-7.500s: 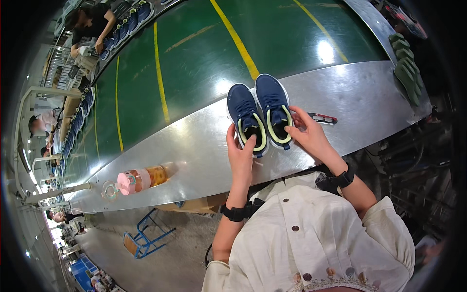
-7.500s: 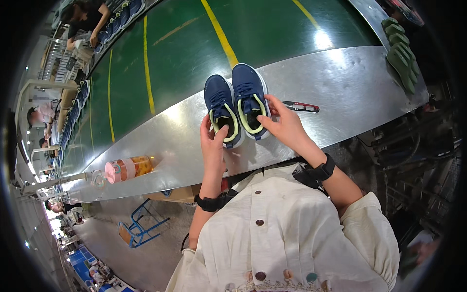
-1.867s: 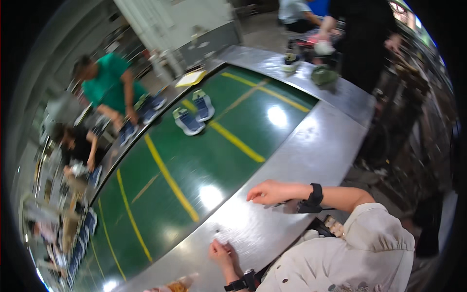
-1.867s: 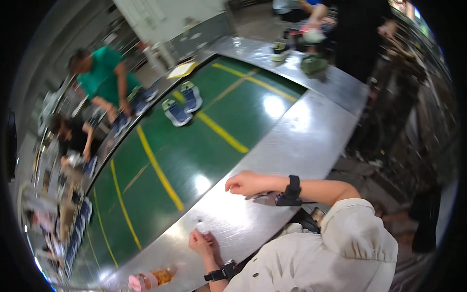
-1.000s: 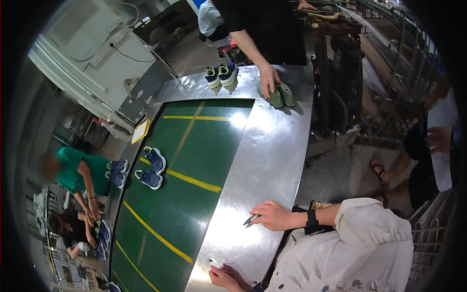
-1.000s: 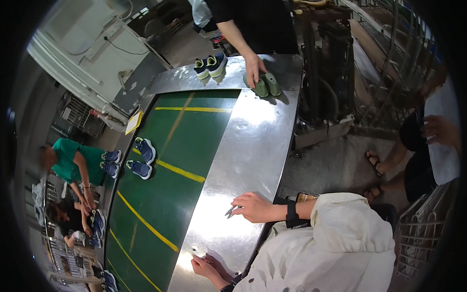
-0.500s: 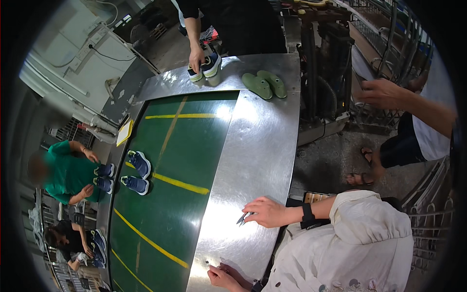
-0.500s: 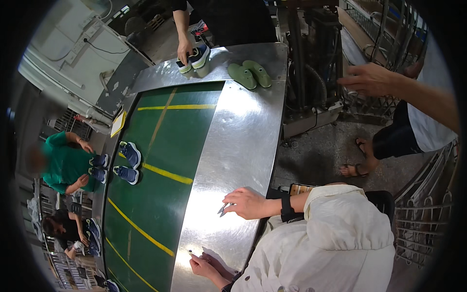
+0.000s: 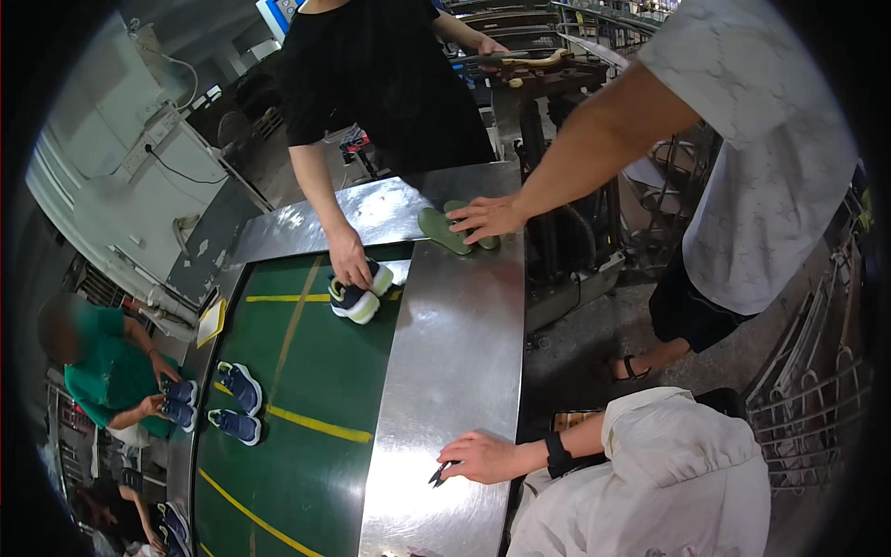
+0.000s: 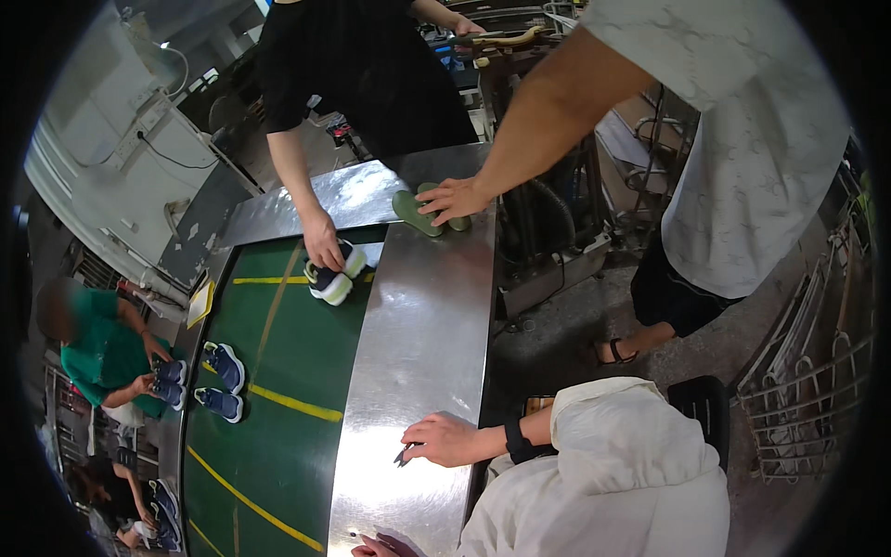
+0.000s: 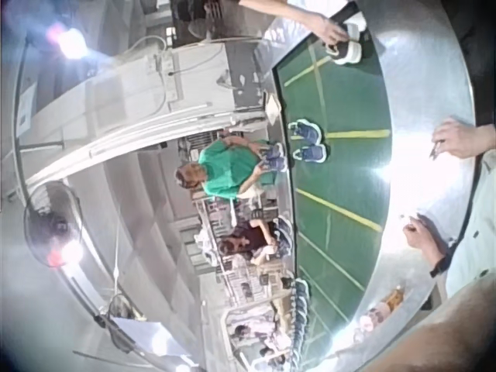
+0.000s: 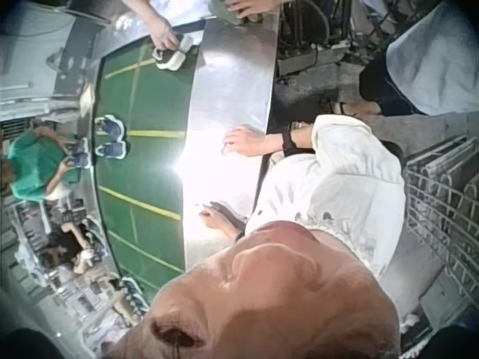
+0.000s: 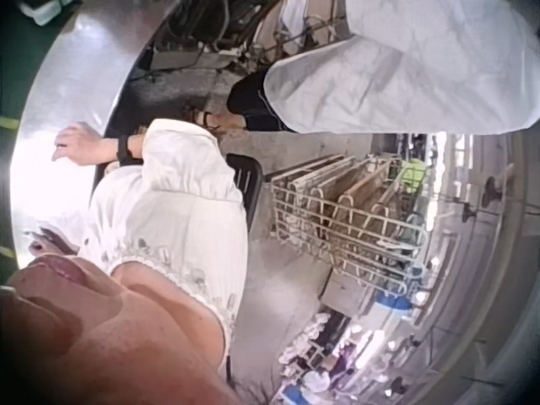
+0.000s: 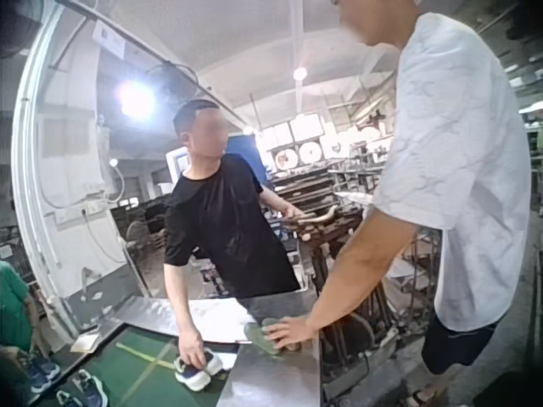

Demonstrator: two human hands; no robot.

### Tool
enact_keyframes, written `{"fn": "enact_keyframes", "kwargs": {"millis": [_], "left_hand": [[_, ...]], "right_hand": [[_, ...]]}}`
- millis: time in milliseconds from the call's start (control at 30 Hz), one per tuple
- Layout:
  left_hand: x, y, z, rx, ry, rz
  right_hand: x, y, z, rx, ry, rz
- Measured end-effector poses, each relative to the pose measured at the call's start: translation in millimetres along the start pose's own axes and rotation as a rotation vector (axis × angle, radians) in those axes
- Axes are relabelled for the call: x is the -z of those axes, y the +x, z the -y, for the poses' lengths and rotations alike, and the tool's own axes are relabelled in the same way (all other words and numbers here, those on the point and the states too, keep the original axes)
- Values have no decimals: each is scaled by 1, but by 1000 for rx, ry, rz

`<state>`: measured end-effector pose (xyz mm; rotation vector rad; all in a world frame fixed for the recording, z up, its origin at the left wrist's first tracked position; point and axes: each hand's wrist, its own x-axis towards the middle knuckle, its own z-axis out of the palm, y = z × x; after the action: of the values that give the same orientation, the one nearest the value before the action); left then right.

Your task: Inspecting pairs of sneakers and placing them onto a circular conveyor belt in a shoe factory.

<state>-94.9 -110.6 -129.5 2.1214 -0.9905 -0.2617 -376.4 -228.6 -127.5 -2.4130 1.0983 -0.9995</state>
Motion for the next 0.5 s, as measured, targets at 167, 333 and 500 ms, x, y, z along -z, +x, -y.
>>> {"fn": "enact_keyframes", "kwargs": {"millis": [167, 333, 500], "left_hand": [[-2, 8, 9, -149, 88, -103], [-4, 5, 11, -143, 0, -99], [-5, 3, 1, -126, 22, -79]], "right_hand": [[-7, 5, -3, -27, -78, 142], [-8, 36, -12, -430, 428, 27], [15, 125, -74, -611, 687, -213]]}}
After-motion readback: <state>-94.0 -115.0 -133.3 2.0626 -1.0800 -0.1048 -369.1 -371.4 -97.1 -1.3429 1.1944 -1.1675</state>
